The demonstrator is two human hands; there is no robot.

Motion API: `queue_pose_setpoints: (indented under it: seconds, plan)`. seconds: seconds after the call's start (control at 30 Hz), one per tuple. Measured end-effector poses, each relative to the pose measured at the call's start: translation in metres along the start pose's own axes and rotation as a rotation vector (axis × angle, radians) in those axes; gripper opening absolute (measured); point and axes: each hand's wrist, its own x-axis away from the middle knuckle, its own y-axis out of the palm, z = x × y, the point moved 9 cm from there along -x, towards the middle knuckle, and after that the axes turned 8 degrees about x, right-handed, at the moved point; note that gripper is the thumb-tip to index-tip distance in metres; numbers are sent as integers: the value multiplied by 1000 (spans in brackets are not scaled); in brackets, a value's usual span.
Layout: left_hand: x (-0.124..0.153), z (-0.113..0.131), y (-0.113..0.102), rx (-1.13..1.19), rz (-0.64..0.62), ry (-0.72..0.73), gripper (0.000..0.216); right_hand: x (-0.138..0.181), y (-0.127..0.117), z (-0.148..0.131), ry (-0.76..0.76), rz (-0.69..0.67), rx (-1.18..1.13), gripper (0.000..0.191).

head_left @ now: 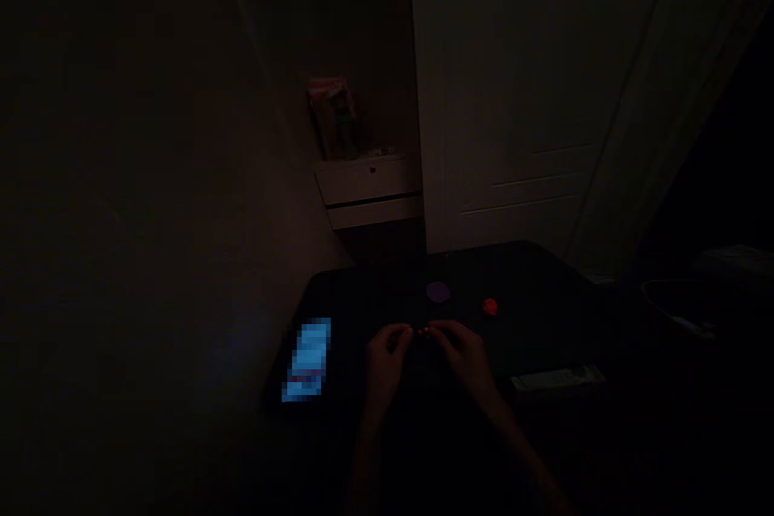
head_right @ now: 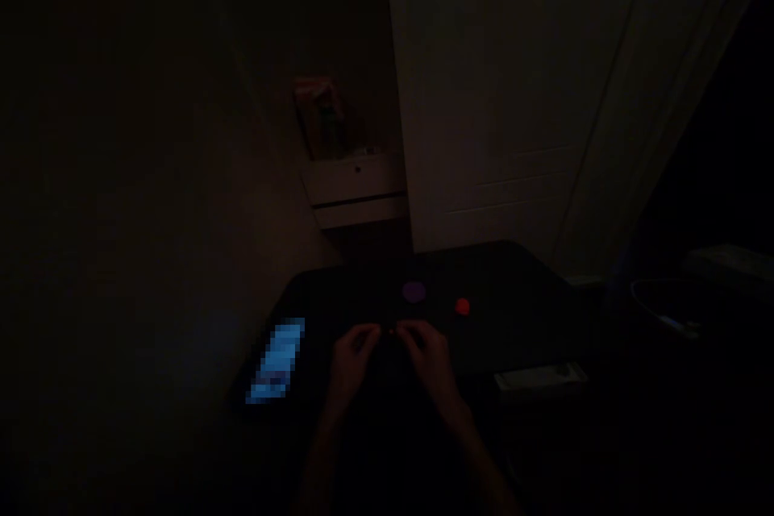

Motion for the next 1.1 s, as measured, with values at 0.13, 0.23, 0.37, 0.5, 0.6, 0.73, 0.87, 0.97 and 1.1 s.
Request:
queue_pose_setpoints:
  seconds: [0.13, 0.23, 0.37, 0.5, 0.6, 0.73, 0.87, 0.97, 1.1]
  plan:
    - [0, 1, -3, 4, 35, 15, 34, -1, 0, 3, 31, -2, -8, 25]
    - [-1, 3, -5, 9, 57, 55, 31, -1, -1, 2, 39, -6, -12, 24]
    - [-3, 6, -1, -91, 44, 112, 21, -1, -3, 2, 51, 3, -25, 27]
    - [-3, 10, 0, -311, 92, 141, 17, 0, -2, 4, 58, 2, -30, 27]
    - [-5, 15, 2, -471, 103, 175, 16, 1, 0, 6, 66, 0, -41, 26]
    - [-13, 17, 3, -610, 78, 203, 24, 0, 1, 9, 79, -2, -37, 25]
    - [-18, 12, -3, -609, 124, 184, 33, -1, 3, 11, 91, -14, -68, 28]
    - [-14, 16, -9, -576, 194, 246, 25, -1, 3, 11, 89, -24, -86, 28]
    - [-7, 20, -26, -537, 334, 249, 18, -1, 2, 11, 113, -31, -116, 26]
